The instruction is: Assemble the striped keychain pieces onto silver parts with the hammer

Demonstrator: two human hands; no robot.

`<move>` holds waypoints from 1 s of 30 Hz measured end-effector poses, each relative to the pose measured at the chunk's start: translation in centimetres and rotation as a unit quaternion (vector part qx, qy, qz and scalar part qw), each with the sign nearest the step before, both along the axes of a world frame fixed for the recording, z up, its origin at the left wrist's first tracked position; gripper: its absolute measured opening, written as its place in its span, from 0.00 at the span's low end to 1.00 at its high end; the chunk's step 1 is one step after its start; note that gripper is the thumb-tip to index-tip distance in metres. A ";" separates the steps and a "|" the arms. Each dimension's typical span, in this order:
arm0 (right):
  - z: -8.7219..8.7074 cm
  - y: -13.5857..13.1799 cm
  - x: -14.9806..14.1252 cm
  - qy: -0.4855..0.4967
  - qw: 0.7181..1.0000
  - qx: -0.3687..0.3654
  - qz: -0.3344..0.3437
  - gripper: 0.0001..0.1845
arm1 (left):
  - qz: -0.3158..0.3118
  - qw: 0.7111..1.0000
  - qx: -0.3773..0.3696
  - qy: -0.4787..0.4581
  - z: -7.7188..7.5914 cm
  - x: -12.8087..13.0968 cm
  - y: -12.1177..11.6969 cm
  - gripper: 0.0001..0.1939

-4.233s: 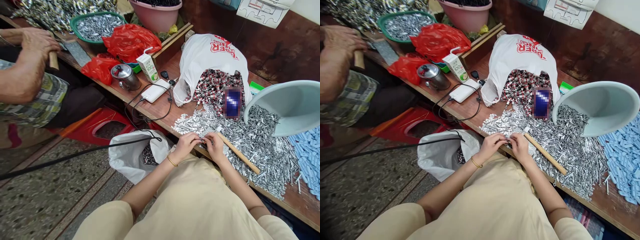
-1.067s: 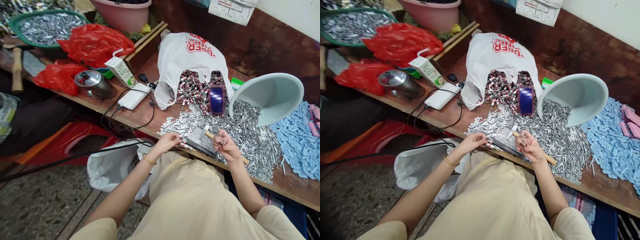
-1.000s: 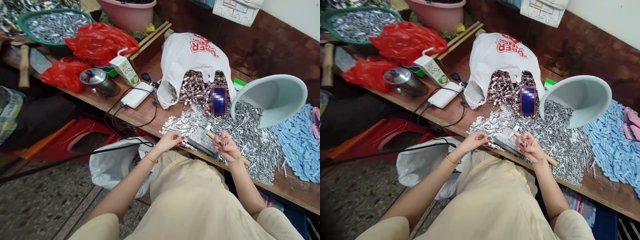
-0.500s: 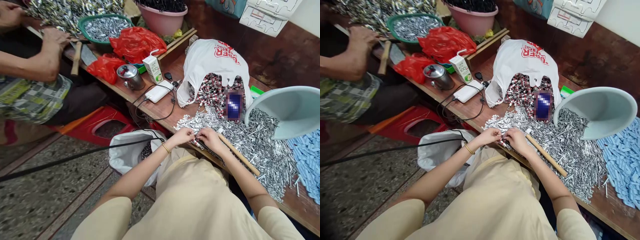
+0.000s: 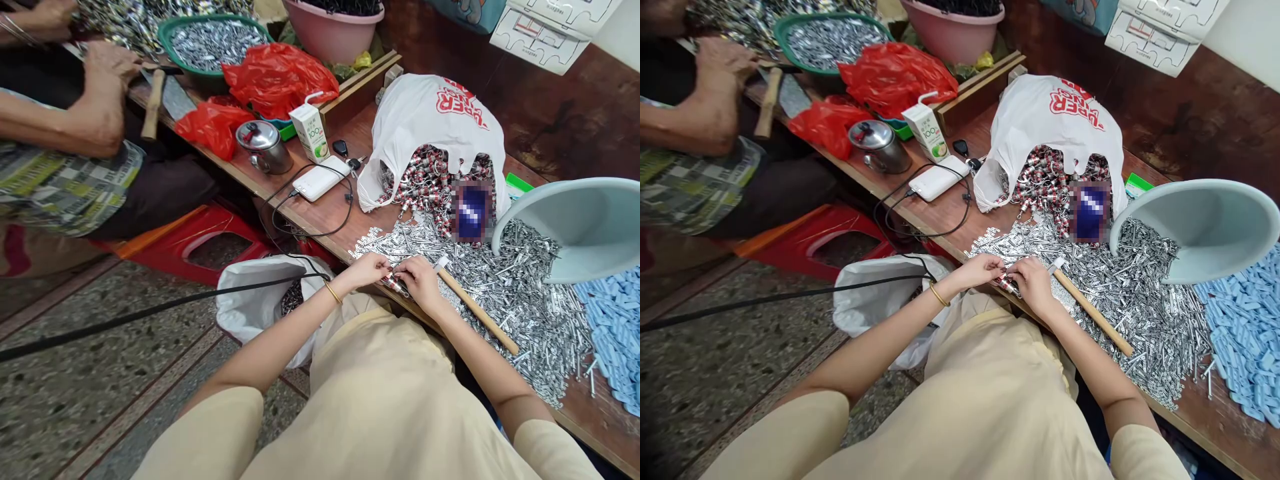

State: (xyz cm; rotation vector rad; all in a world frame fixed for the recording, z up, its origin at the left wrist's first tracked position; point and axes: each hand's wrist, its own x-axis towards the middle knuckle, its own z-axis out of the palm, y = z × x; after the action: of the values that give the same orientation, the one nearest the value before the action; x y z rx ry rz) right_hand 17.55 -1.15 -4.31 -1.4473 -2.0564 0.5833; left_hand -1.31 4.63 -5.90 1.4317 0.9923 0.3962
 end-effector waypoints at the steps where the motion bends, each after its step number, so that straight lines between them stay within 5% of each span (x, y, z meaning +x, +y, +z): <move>1: 0.0 0.0 0.0 -0.008 1.000 -0.006 -0.001 0.08 | 0.002 1.000 -0.008 -0.005 0.1 0.0 0.0 0.04; 17: 3.7 1.7 -1.0 -0.183 0.975 -0.125 0.029 0.07 | -0.009 0.999 -0.043 -0.016 0.9 0.0 0.2 0.03; 23: 4.5 1.6 -1.4 -0.192 0.976 -0.090 0.045 0.09 | -0.020 0.999 -0.032 -0.016 0.4 -0.2 0.1 0.05; 27: 5.1 -1.5 2.5 -0.199 0.979 0.008 -0.046 0.11 | -0.020 0.994 0.080 0.074 1.2 -0.2 -0.5 0.05; 30: 4.9 -4.7 7.2 -0.302 0.940 -0.019 -0.155 0.14 | -0.024 0.979 0.144 0.142 2.3 0.0 -1.0 0.05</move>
State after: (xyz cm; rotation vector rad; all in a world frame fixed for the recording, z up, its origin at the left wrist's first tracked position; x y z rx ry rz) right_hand 24.74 -5.85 0.61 -2.1170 -2.1779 0.0401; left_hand -1.32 3.62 -3.59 1.8081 1.1595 0.3135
